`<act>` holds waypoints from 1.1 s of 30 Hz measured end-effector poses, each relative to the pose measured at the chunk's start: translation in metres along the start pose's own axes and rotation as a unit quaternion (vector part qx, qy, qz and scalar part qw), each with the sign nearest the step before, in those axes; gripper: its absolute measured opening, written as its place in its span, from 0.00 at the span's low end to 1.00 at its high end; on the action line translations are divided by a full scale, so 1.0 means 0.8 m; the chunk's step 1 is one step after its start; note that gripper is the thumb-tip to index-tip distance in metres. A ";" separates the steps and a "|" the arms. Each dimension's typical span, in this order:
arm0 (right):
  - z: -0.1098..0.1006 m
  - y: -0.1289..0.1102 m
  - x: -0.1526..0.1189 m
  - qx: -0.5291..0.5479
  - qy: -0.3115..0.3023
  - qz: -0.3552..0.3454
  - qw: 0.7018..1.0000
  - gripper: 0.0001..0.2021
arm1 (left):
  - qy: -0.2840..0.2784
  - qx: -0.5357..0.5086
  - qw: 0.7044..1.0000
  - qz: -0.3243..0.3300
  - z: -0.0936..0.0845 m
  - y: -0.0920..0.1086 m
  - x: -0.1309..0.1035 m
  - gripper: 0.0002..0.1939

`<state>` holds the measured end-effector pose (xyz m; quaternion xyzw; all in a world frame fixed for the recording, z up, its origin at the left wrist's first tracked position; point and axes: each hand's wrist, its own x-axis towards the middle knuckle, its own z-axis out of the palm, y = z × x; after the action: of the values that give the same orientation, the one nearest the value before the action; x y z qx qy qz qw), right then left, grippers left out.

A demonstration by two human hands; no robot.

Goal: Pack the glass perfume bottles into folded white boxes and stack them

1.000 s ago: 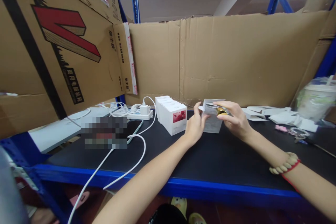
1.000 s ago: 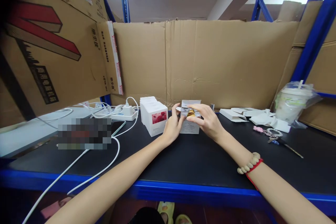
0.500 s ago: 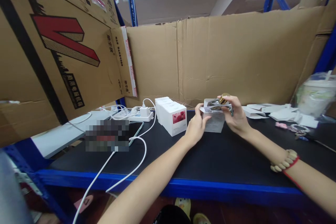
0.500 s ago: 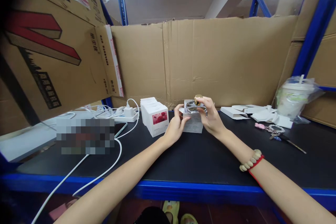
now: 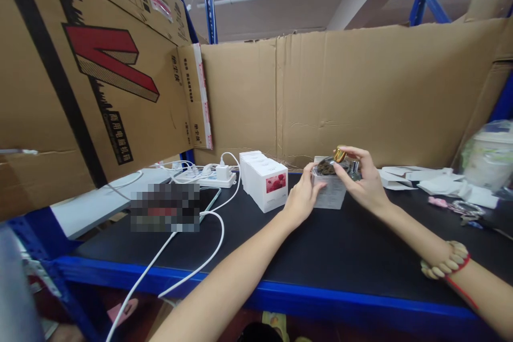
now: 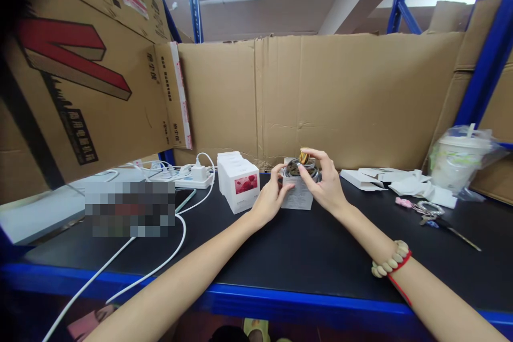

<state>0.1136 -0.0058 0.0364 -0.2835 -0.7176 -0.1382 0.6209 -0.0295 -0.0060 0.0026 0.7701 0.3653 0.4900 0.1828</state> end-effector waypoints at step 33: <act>0.000 0.056 -0.004 0.290 0.052 0.255 0.921 0.10 | 0.011 0.035 0.980 0.196 0.014 0.027 -0.017 0.44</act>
<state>0.1397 0.0291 0.0265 -0.2569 -0.5962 0.2243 0.7268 -0.0150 -0.0294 0.0032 0.8269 0.2264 0.5120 0.0523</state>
